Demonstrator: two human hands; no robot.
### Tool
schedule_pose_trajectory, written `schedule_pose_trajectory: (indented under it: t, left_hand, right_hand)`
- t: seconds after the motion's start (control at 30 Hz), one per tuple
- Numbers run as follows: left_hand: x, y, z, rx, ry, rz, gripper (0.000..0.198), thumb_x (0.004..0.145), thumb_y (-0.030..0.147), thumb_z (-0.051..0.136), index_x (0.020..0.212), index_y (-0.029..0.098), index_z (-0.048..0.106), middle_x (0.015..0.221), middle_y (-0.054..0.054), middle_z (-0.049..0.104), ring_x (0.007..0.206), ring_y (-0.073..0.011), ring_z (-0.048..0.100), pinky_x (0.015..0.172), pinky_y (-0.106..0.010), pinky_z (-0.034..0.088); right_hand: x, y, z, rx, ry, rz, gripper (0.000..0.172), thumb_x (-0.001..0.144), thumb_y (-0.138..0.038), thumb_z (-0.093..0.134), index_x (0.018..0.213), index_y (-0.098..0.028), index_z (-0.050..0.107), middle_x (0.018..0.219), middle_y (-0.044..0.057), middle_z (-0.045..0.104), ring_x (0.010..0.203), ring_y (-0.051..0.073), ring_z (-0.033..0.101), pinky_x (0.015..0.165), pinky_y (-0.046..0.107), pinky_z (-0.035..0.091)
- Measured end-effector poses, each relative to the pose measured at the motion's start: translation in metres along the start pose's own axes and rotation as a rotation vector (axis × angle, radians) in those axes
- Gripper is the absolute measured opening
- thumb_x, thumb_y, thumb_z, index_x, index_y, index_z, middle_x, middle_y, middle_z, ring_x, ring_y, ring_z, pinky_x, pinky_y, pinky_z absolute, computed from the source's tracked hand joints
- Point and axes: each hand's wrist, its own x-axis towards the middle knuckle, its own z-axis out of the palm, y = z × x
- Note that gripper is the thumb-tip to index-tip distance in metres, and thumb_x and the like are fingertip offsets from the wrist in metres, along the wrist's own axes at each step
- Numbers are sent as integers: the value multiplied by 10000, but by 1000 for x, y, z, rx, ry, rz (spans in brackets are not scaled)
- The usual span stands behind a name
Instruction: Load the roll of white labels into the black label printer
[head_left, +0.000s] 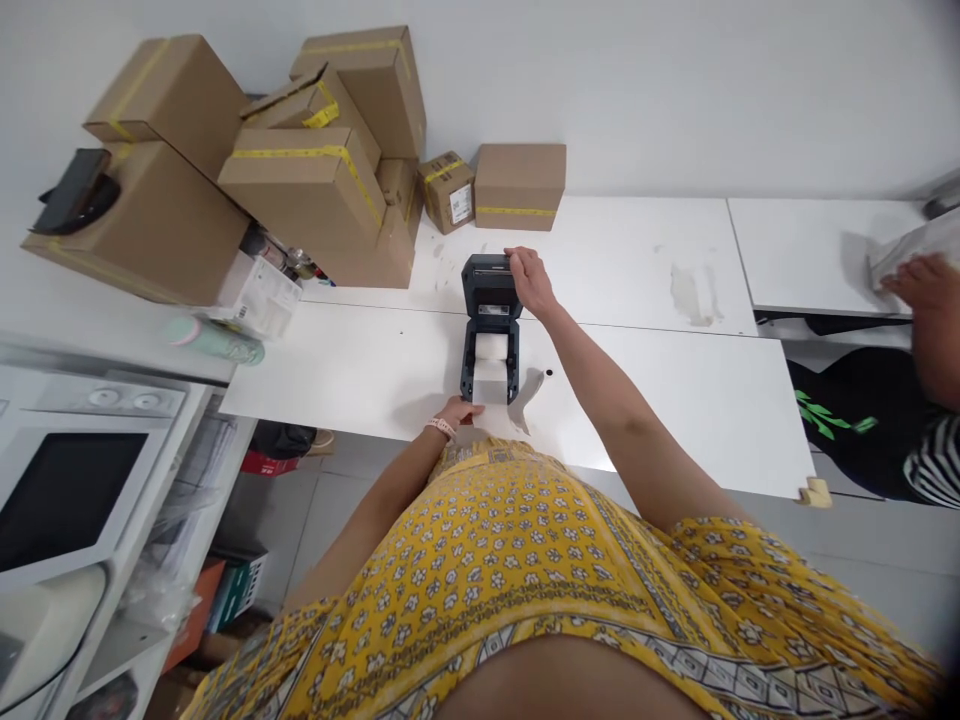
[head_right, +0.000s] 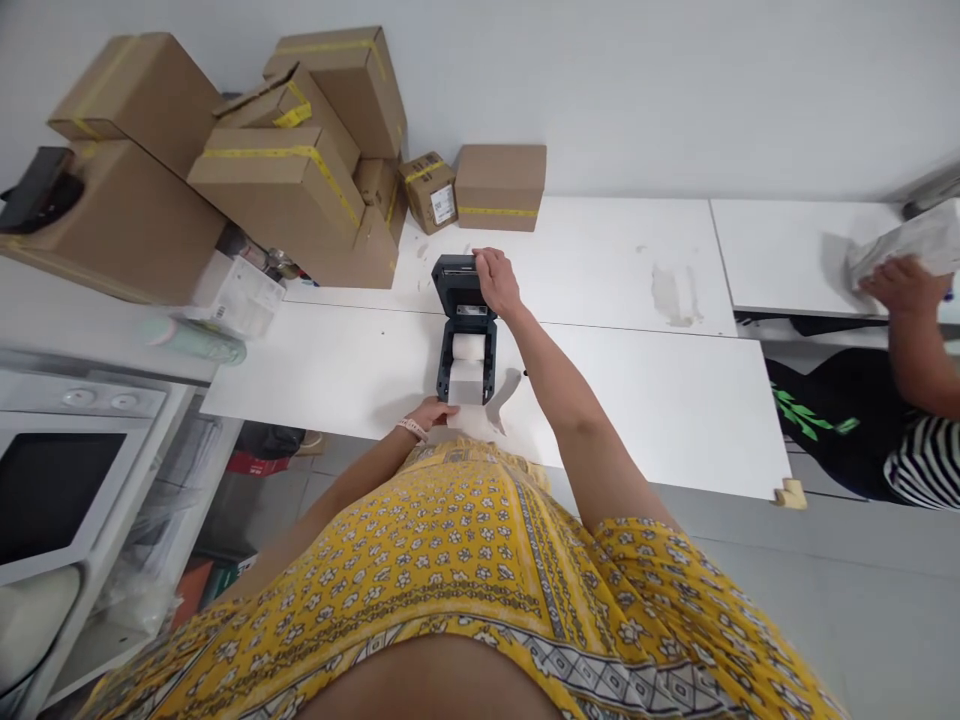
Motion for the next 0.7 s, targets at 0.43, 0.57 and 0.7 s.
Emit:
schedule_pose_trajectory:
  t: [0.43, 0.57, 0.7]
  left_hand:
    - [6, -17, -7, -21, -11, 73, 745, 560, 172, 908, 1221, 98, 572, 1115, -183, 699, 989, -307, 688, 815, -393, 582]
    - [5, -18, -7, -31, -12, 68, 744, 580, 176, 888, 1241, 99, 553, 1043, -165, 712, 934, -284, 692, 780, -373, 579]
    - [2, -25, -8, -22, -13, 93, 707, 579, 157, 865, 1225, 115, 578, 980, -130, 721, 913, -251, 686, 767, -330, 562]
  right_hand:
    - [-111, -44, 4, -49, 139, -134, 504, 1021, -504, 234, 1315, -258, 562, 1372, 107, 531, 1324, 250, 448, 1108, 476, 378]
    - [-165, -36, 16, -97, 38, -141, 411, 1020, -413, 326, 1293, -242, 580, 1324, 107, 576, 1288, 257, 481, 1073, 482, 398]
    - [-217, -22, 38, -244, -122, -135, 407, 1014, -367, 350, 1319, -222, 576, 1354, 105, 580, 1329, 261, 457, 1100, 487, 351]
